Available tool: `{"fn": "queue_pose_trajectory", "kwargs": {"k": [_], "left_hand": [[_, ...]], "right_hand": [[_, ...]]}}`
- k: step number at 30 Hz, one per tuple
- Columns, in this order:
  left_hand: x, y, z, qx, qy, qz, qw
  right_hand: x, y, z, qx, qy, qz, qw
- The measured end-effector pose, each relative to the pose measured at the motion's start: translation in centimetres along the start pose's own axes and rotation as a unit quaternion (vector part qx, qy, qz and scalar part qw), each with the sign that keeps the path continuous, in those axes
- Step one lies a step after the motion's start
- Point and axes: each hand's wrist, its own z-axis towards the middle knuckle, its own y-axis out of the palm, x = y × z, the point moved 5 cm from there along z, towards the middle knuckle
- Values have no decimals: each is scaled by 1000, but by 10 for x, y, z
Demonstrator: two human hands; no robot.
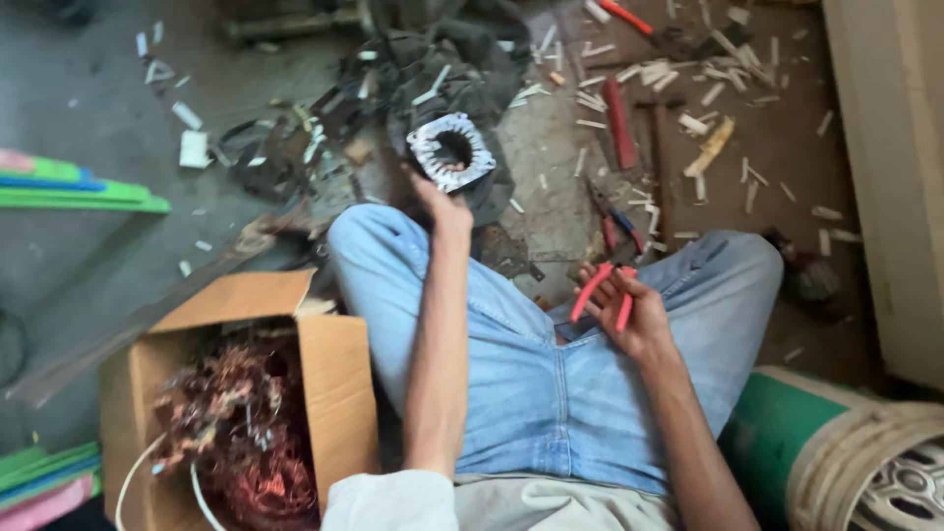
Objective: The person sits on the floor of a cluttered workshop and uses red-handled pliers to pull and strip copper windings out of disassembled electric motor parts, dropping the extracted copper into a cardboard box beside them while other scrap metal parts lie scattered around.
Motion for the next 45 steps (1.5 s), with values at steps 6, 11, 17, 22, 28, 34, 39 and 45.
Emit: {"fn": "queue_pose_trajectory", "kwargs": {"k": [6, 11, 17, 22, 28, 34, 39, 45], "left_hand": [[3, 7, -12, -56, -3, -84, 995], [6, 10, -14, -93, -51, -233, 967], [14, 7, -10, -34, 9, -209, 977], [10, 3, -11, 25, 22, -124, 992], [24, 18, -22, -8, 101, 17, 995], [61, 67, -91, -91, 377, 477, 789], [71, 85, -123, -78, 599, 609, 514], [52, 47, -57, -24, 414, 782, 465]], "right_hand": [[-1, 7, -2, -4, -9, -16, 1000], [1, 9, -4, -12, -1, -12, 1000], [1, 10, -4, -10, -3, -10, 1000], [1, 7, -4, -8, -3, -13, 1000], [1, -3, 3, -20, -10, -1, 1000], [2, -5, 5, -9, -4, -4, 1000], [3, 0, 2, -20, 3, 8, 1000], [4, -6, 4, 13, -2, 21, 1000]]}}
